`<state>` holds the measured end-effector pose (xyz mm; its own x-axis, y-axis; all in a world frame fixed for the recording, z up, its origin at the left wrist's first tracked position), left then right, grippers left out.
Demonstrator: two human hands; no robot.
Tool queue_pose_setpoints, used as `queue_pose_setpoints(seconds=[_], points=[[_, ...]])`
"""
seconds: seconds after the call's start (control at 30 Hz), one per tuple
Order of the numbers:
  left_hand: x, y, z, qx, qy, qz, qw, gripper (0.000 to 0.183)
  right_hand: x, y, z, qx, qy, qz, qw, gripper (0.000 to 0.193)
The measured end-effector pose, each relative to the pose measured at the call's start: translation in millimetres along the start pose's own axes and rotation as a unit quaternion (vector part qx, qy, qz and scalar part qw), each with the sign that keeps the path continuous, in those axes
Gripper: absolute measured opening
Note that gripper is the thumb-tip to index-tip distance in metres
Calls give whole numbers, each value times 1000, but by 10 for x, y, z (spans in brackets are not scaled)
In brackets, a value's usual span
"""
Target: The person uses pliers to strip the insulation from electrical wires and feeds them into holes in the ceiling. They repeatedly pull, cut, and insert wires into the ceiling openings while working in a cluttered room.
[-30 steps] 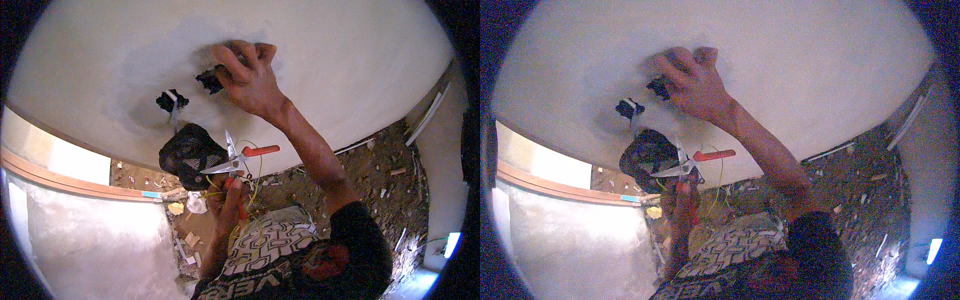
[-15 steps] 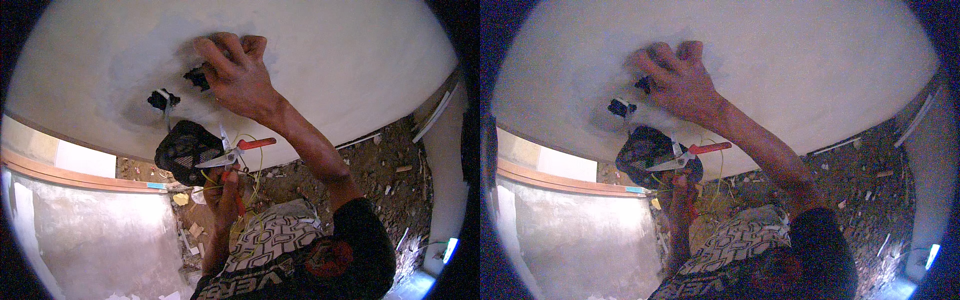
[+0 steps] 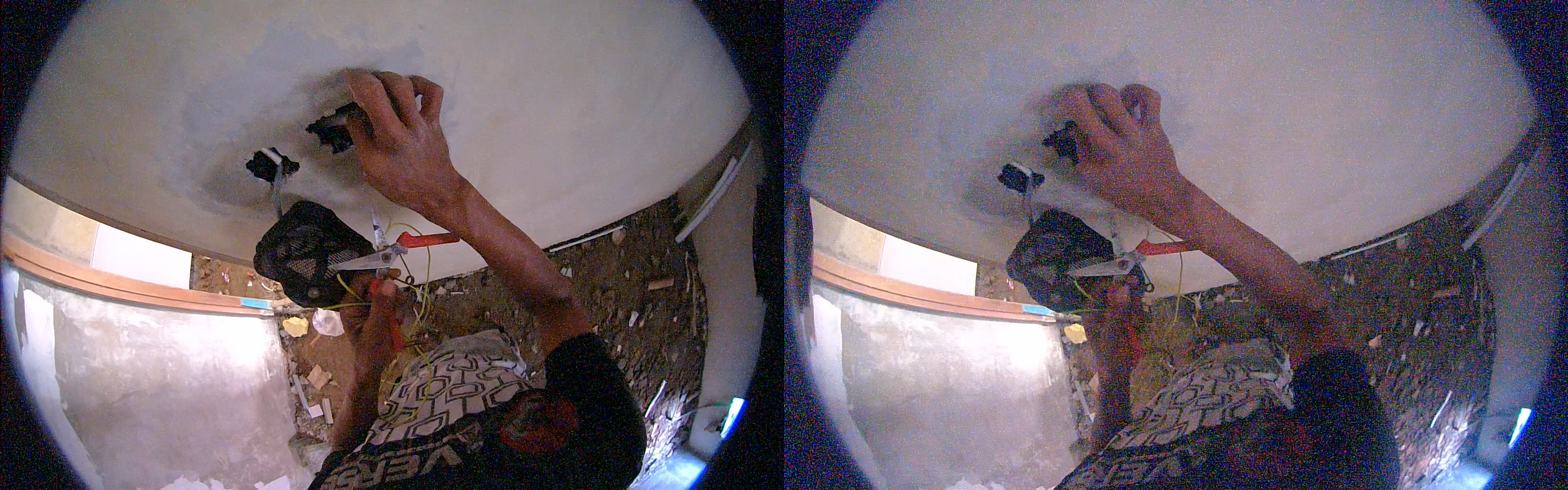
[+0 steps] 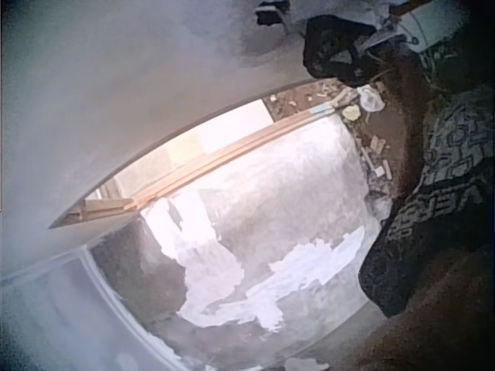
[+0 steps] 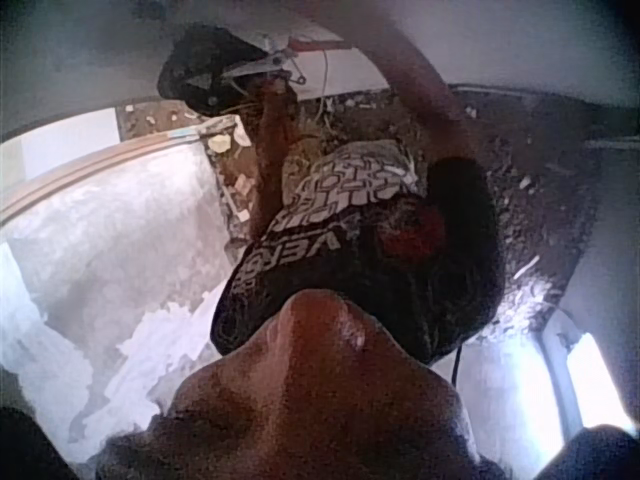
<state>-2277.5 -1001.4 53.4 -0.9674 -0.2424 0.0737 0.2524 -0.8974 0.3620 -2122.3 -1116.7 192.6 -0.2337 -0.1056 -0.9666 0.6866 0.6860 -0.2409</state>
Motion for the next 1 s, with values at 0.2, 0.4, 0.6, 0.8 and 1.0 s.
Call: queue_pose_setpoints(seconds=[0.2,0.4,0.6,0.8,1.0], points=[[-27,114,61,9,-5,7,1000,22,-52,59,-100,14,1,-14,1000,15],[-16,190,131,0,2,-24,1000,18,-49,27,-115,70,-56,35,995,15],[-22,178,85,18,4,-10,1000,14,-58,16,20,13,9,-12,1000,17],[-27,196,64,31,1,-26,999,14,-66,-143,-109,-1,-3,-13,1000,22],[-28,167,95,15,13,-35,999,18,148,-286,-106,-66,3,-11,998,20]])
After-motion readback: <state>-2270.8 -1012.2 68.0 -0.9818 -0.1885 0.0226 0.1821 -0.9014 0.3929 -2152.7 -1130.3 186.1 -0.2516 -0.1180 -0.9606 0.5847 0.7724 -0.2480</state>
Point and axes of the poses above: each hand's wrist, its own x-axis away from the middle knuckle, its own y-axis out of the palm, z = x × y, the point moved 5 cm from there along -x, towards the middle knuckle, and after that the axes turned 5 degrees about x, right-handed, at the moved point
